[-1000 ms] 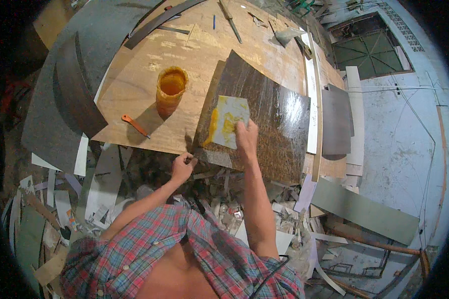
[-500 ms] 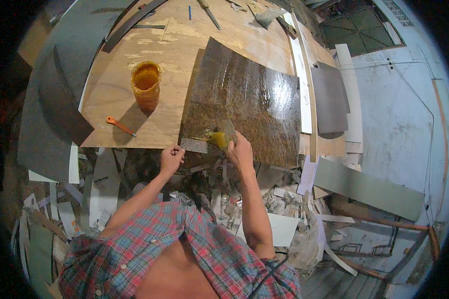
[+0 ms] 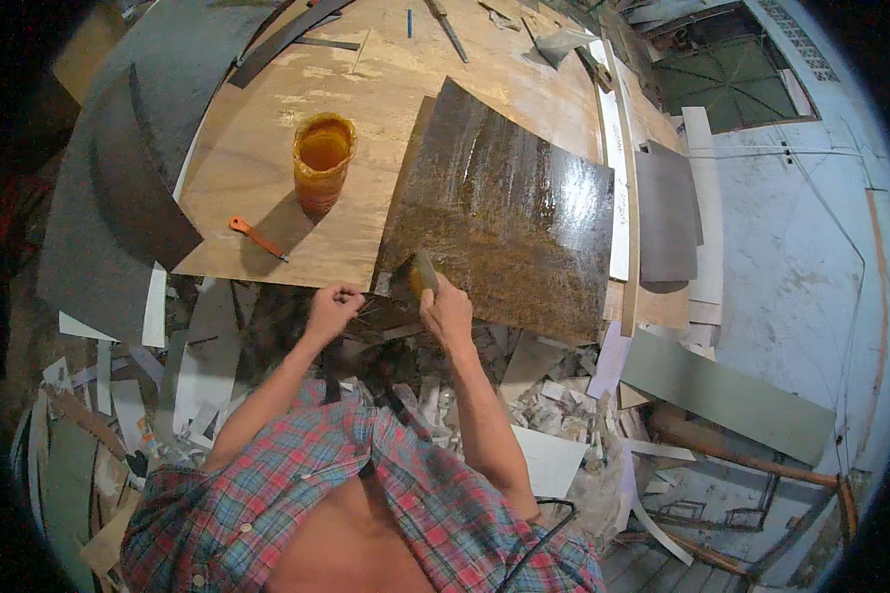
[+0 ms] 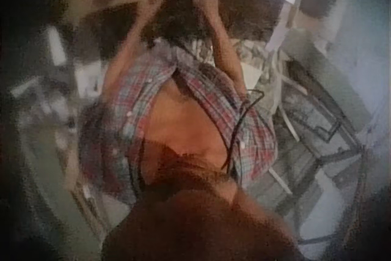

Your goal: The person aligns a white rectangular board on a workbench and uses a utility knife to trim its edges. After flipping the board to reveal a dark surface, the person uses a putty knife to scoop a yellow viscous substance from a container and spreads it evenly across the board's surface.

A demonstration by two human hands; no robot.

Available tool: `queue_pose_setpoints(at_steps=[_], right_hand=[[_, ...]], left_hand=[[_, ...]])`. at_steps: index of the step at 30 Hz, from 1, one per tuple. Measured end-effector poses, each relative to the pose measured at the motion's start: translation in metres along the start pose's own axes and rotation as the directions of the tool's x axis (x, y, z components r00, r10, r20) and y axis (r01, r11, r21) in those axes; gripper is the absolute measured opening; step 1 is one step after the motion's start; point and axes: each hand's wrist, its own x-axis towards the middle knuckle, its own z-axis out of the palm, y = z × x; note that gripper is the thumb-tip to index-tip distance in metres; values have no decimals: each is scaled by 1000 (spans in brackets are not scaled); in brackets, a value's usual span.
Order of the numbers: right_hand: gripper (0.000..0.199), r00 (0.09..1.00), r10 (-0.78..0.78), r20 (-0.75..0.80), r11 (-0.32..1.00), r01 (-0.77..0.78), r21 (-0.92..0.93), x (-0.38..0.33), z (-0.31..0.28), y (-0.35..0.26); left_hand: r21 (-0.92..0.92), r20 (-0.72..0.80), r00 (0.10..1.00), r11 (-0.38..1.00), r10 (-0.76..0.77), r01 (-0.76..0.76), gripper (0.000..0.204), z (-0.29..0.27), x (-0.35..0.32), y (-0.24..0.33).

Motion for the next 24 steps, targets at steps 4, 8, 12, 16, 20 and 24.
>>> queue_pose_setpoints(at_steps=[4, 8, 12, 16, 20, 24], right_hand=[[38, 996, -57, 75, 998, 54, 37, -10, 7, -35], [33, 989, -74, 125, 969, 42, 242, -19, 21, -58], [31, 995, -39, 88, 804, -21, 594, -34, -9, -63], [36, 999, 39, 24, 639, -43, 768, -74, -129, -41], [48, 944, 39, -327, 381, 289, 878, -89, -228, -24], [49, 871, 207, -445, 532, 282, 799, -88, -230, 67]], left_hand=[[-42, -124, 986, 994, -109, 104, 18, -64, -17, 19], [-36, -169, 978, 992, -126, 122, 19, -116, -36, 7], [-18, -207, 972, 994, -110, 108, 18, -144, -50, -5], [-55, -201, 967, 987, -158, 150, 17, -142, -47, 2], [-72, -206, 968, 989, -145, 132, 16, -140, -33, -7], [-30, -173, 981, 996, -83, 79, 11, -121, -23, -12]])
